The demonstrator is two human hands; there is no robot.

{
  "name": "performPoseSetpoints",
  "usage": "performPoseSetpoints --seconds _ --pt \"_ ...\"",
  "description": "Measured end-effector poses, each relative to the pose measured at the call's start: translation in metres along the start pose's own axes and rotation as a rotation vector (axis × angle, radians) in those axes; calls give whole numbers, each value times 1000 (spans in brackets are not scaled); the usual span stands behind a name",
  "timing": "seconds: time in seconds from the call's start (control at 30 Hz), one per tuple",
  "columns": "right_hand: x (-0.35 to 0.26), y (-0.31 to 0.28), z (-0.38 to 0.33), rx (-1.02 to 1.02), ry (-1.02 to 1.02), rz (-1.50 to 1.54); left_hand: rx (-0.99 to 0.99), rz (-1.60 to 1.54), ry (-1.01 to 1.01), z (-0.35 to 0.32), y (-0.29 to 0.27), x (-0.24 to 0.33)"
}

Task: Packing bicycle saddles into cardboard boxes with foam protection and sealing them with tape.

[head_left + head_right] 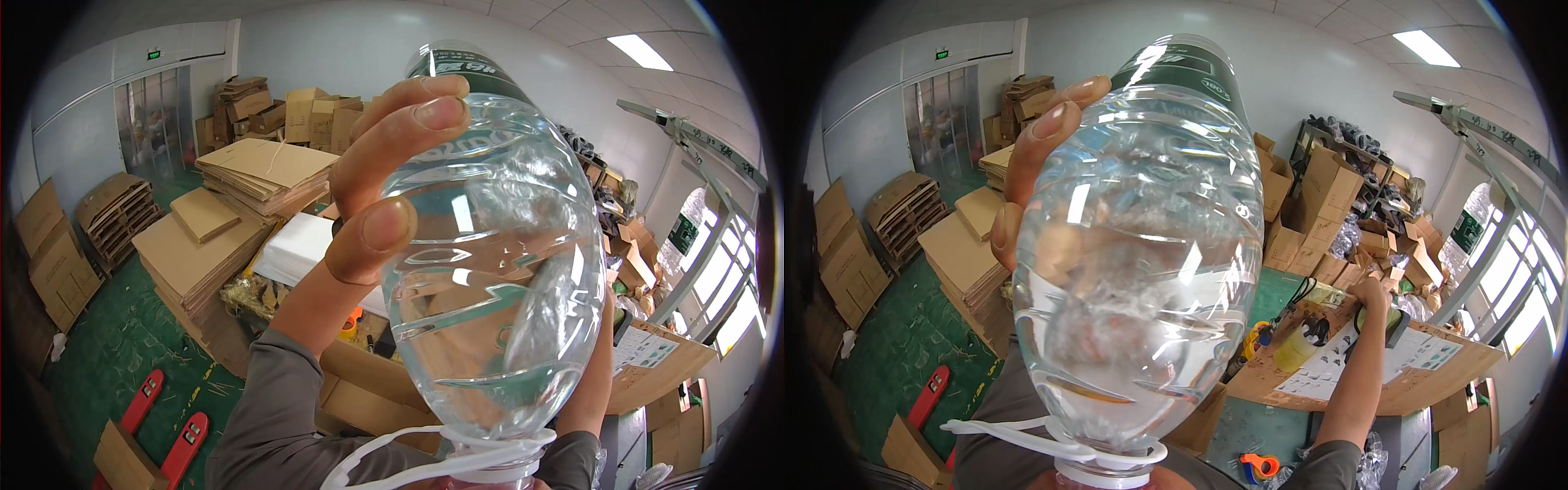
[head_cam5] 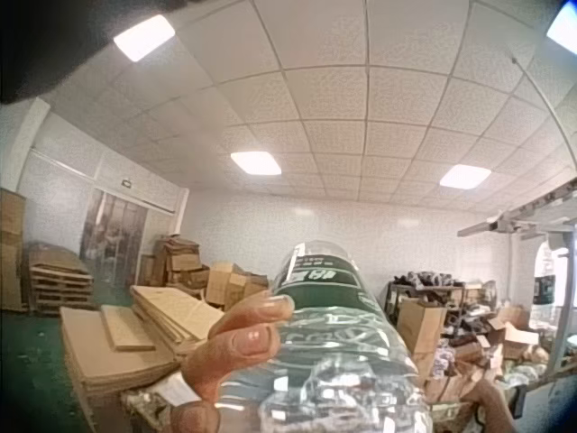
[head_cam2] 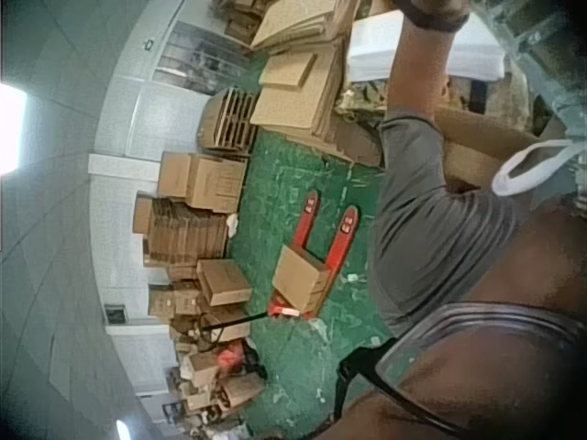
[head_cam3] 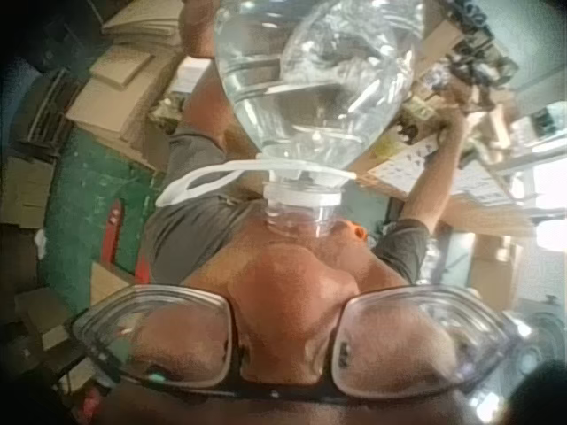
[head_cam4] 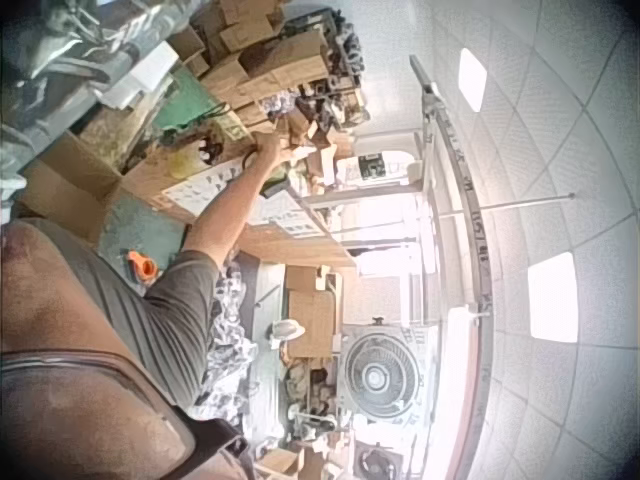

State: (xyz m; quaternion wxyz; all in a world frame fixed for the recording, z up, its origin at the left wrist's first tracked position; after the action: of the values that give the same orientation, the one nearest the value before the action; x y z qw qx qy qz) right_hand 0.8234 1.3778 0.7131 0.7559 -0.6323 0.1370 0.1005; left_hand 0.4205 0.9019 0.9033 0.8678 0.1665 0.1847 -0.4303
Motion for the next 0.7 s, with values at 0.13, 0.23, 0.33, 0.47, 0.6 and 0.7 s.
performPoseSetpoints --seconds 0.13,0.23,0.33,0.47,0.6,0.7 --pt "-1 0 2 22 -7 -16 -29 -29 -163 8 1 14" --pt "-1 0 3 14 -8 -10 -52 -49 -286 9 2 14" --pt "3 1 3 12 0 -5 -30 -70 -256 7 6 12" --pt "0 0 5 6 -2 3 -43 -76 -83 -1 2 -1" --pt "-2 1 7 -6 -1 12 -84 -69 -400 8 4 12" --pt "2 2 7 -10 7 17 -53 -91 -412 4 7 11"
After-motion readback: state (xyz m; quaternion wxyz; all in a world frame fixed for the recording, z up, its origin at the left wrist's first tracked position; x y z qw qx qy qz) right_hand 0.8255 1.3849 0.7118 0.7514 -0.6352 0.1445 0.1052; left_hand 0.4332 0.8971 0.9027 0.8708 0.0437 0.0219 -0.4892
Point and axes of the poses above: each hand's wrist, its own z-axis towards the middle knuckle, its own y-axis out of the palm, x = y × z, the point moved 8 cm from there along z, towards the middle knuckle, and after that the axes turned 13 degrees about z, right-handed, at the moved point
